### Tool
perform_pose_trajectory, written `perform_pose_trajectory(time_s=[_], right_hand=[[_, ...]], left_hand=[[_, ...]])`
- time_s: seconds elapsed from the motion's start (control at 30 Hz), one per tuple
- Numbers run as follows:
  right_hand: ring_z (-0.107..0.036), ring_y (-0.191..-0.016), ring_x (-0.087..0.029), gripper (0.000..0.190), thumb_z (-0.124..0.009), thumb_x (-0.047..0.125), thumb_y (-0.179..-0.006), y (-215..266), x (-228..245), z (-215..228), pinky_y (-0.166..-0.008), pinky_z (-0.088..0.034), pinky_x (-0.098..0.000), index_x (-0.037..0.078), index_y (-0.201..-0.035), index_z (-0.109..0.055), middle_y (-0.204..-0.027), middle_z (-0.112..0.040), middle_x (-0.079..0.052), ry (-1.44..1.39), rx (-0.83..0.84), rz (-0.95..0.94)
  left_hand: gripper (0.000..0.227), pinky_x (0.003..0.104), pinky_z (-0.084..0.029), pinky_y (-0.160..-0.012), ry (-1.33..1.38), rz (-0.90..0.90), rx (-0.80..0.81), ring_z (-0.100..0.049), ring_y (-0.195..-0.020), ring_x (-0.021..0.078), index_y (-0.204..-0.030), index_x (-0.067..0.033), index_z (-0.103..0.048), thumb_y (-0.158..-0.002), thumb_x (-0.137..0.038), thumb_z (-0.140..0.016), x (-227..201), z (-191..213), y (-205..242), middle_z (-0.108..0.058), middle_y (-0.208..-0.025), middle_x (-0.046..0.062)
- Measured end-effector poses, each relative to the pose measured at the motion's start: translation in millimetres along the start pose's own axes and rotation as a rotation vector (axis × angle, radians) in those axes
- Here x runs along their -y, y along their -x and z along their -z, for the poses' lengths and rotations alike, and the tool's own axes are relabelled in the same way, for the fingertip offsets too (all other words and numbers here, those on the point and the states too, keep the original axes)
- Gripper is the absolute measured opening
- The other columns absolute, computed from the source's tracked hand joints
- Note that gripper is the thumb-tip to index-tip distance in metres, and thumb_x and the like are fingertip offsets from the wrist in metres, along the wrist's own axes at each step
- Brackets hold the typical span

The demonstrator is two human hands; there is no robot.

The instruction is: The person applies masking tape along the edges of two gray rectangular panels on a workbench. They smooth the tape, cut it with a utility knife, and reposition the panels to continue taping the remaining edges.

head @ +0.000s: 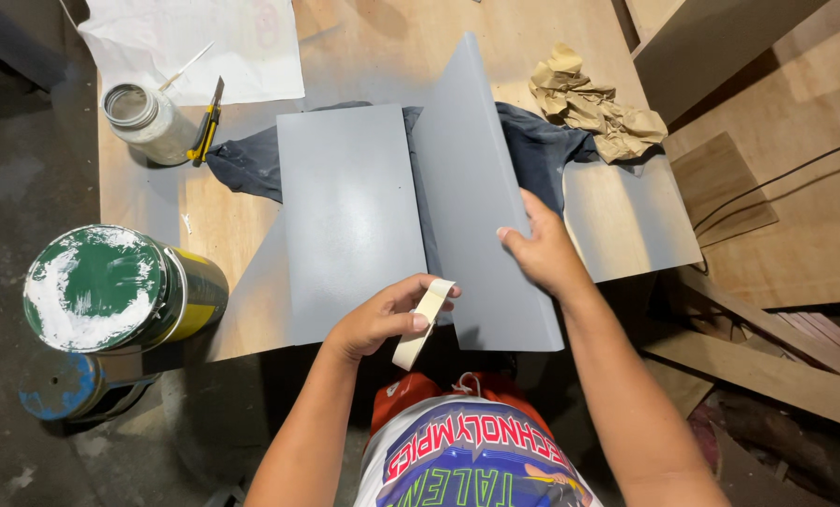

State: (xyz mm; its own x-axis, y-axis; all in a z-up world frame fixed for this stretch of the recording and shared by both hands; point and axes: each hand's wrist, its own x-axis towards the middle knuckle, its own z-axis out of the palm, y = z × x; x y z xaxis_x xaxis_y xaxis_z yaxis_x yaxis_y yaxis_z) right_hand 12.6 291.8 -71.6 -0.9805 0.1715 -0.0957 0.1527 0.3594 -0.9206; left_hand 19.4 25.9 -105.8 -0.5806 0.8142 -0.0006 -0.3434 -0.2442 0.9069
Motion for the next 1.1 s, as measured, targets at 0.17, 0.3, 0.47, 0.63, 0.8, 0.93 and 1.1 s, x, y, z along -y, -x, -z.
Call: perform_pose_trajectory(time_s=[0.17,0.3,0.47,0.63,0.8,0.93,1.1], right_hand=[[-0.064,-0.112,-0.023,0.068,-0.066,-0.001,-0.087,-8.4,-8.6,39.2,-0.093,-0.055,-0.0432,0.010,-0.153,-0.051,-0.128,-0.068,-0.017,-0.116,-0.001,-0.014],[-0.065,-0.106,-0.019,0.071,-0.066,-0.003,-0.086,8.4,27.6,67.7,-0.093,-0.056,-0.0426,0.012,-0.154,-0.051,-0.126,-0.070,-0.016,-0.087,0.037,-0.013],[-0.060,-0.105,-0.015,0.072,-0.065,-0.005,-0.085,13.2,51.5,113.2,-0.093,-0.055,-0.0440,0.009,-0.155,-0.050,-0.129,-0.068,-0.015,0.031,0.097,0.022],[-0.064,-0.103,-0.013,0.061,-0.059,0.000,-0.090,4.7,52.8,153.8,-0.091,-0.054,-0.0301,0.009,-0.150,-0.055,-0.121,-0.070,-0.005,0.023,0.211,-0.099],[-0.060,-0.104,-0.014,0.072,-0.068,-0.006,-0.082,-34.6,0.8,182.1,-0.093,-0.056,-0.0413,0.008,-0.152,-0.054,-0.125,-0.071,-0.015,-0.014,0.299,0.045],[-0.063,-0.111,-0.020,0.069,-0.068,-0.004,-0.085,-54.7,-15.0,178.4,-0.096,-0.055,-0.0439,0.004,-0.151,-0.051,-0.131,-0.068,-0.022,-0.058,0.355,0.177],[-0.063,-0.124,-0.032,0.066,-0.070,-0.002,-0.086,-60.3,-3.6,150.7,-0.100,-0.053,-0.0474,0.001,-0.149,-0.052,-0.133,-0.066,-0.025,0.020,0.305,0.281]], left_hand=[[0.065,0.030,-0.052,-0.068,0.073,0.059,-0.084,-0.060,-0.085,0.0171,-0.128,-0.0022,-0.063,-0.071,-0.029,-0.076,1.4,-4.5,3.6,-0.065,-0.093,0.008],[0.067,0.029,-0.052,-0.066,0.106,0.078,-0.125,-0.061,-0.082,0.0171,-0.131,-0.0022,-0.061,-0.072,-0.030,-0.075,14.1,-0.5,0.5,-0.064,-0.092,0.008],[0.086,0.036,-0.055,-0.074,0.183,0.107,-0.231,-0.067,-0.113,0.0296,-0.145,-0.0044,-0.051,-0.069,-0.036,-0.076,55.9,6.0,-10.7,-0.065,-0.130,0.019],[0.093,0.038,-0.053,-0.081,0.253,0.148,-0.314,-0.063,-0.117,0.0297,-0.149,-0.0095,-0.045,-0.069,-0.047,-0.076,59.9,-19.3,-34.5,-0.059,-0.139,0.013],[0.076,0.050,-0.062,-0.075,0.409,-0.002,-0.543,-0.067,-0.115,0.0384,-0.142,-0.0051,-0.055,-0.074,-0.036,-0.069,114.6,-50.2,-80.2,-0.063,-0.135,0.021],[0.076,0.052,-0.063,-0.076,0.429,-0.068,-0.589,-0.069,-0.111,0.0386,-0.141,-0.0037,-0.057,-0.073,-0.035,-0.069,123.1,-87.7,-115.4,-0.065,-0.131,0.023],[0.080,0.051,-0.063,-0.079,0.404,-0.206,-0.617,-0.069,-0.111,0.0369,-0.143,-0.0004,-0.054,-0.073,-0.037,-0.070,112.5,-133.9,-136.4,-0.065,-0.129,0.025]])
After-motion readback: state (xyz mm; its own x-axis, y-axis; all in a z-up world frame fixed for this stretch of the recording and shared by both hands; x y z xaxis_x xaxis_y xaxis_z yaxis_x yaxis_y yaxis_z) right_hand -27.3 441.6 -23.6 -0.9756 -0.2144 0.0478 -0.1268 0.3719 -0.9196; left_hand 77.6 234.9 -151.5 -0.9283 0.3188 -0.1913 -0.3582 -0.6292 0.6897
